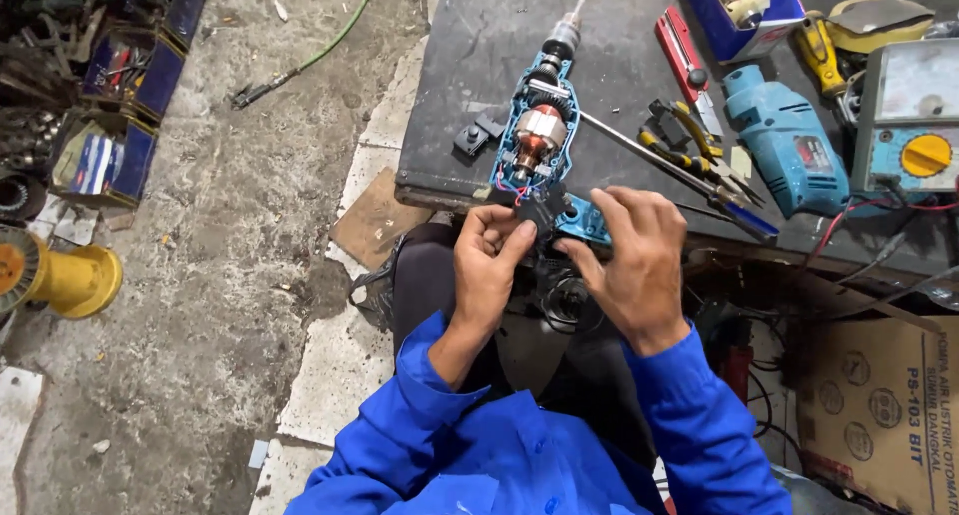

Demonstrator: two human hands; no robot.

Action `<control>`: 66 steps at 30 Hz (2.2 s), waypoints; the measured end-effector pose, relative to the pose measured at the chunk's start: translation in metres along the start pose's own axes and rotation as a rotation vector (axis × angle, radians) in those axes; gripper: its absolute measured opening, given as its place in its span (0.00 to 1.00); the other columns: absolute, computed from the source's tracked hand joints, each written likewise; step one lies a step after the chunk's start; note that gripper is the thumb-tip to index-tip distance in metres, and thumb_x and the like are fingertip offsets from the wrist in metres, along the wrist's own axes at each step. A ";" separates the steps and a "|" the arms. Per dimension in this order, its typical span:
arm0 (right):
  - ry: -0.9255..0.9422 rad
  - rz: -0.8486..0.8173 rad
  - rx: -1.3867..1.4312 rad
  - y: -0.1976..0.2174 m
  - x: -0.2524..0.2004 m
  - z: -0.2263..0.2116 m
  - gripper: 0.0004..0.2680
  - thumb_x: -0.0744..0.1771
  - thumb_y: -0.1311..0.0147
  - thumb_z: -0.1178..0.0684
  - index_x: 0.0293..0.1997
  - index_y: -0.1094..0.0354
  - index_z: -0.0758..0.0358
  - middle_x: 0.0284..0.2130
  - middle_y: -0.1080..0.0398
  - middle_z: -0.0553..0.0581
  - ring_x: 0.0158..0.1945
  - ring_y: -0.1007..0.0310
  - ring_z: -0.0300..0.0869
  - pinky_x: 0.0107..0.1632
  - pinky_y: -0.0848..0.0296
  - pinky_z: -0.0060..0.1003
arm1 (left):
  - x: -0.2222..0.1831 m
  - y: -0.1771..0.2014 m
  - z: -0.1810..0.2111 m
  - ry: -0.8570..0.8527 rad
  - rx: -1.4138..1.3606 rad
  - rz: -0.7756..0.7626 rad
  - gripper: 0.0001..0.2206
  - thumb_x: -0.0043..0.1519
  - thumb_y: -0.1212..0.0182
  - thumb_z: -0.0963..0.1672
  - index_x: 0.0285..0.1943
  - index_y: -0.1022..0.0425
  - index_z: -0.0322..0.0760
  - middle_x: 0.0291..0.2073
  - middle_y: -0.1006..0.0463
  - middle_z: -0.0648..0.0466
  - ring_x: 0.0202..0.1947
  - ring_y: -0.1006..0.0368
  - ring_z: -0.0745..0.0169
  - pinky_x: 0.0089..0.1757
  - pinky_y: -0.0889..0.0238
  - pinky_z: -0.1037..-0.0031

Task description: Reassembling the internal components of an electric drill, including the motor, switch, and wiring, into its plastic housing.

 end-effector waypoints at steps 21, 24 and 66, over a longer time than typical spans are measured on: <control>-0.573 0.004 0.628 -0.014 -0.050 -0.002 0.05 0.67 0.38 0.58 0.46 0.24 0.61 0.32 0.20 0.60 0.38 0.18 0.51 0.41 0.23 0.44 | 0.007 -0.029 0.002 0.112 -0.165 -0.001 0.14 0.59 0.29 0.41 0.38 0.32 0.26 0.27 0.20 0.38 0.29 0.17 0.49 0.30 0.20 0.71; -0.429 0.028 0.436 0.008 -0.040 -0.003 0.06 0.67 0.36 0.57 0.46 0.23 0.62 0.32 0.22 0.61 0.37 0.19 0.55 0.39 0.23 0.44 | 0.007 -0.035 0.007 0.103 -0.164 -0.009 0.13 0.60 0.29 0.41 0.36 0.32 0.28 0.27 0.20 0.38 0.30 0.17 0.49 0.31 0.20 0.72; -0.269 -0.087 0.203 0.021 0.026 0.000 0.20 0.67 0.42 0.64 0.67 0.39 0.80 0.51 0.30 0.84 0.48 0.25 0.75 0.42 0.22 0.62 | 0.057 -0.053 0.097 -0.806 0.899 -0.674 0.21 0.55 0.33 0.33 0.57 0.26 0.38 0.52 0.25 0.43 0.47 0.25 0.36 0.47 0.27 0.51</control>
Point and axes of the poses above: each hand's wrist, its own x-axis towards the middle knuckle, its own y-axis out of the back of the hand, z = x × y, the point moved 5 cm from there along x, towards the middle knuckle
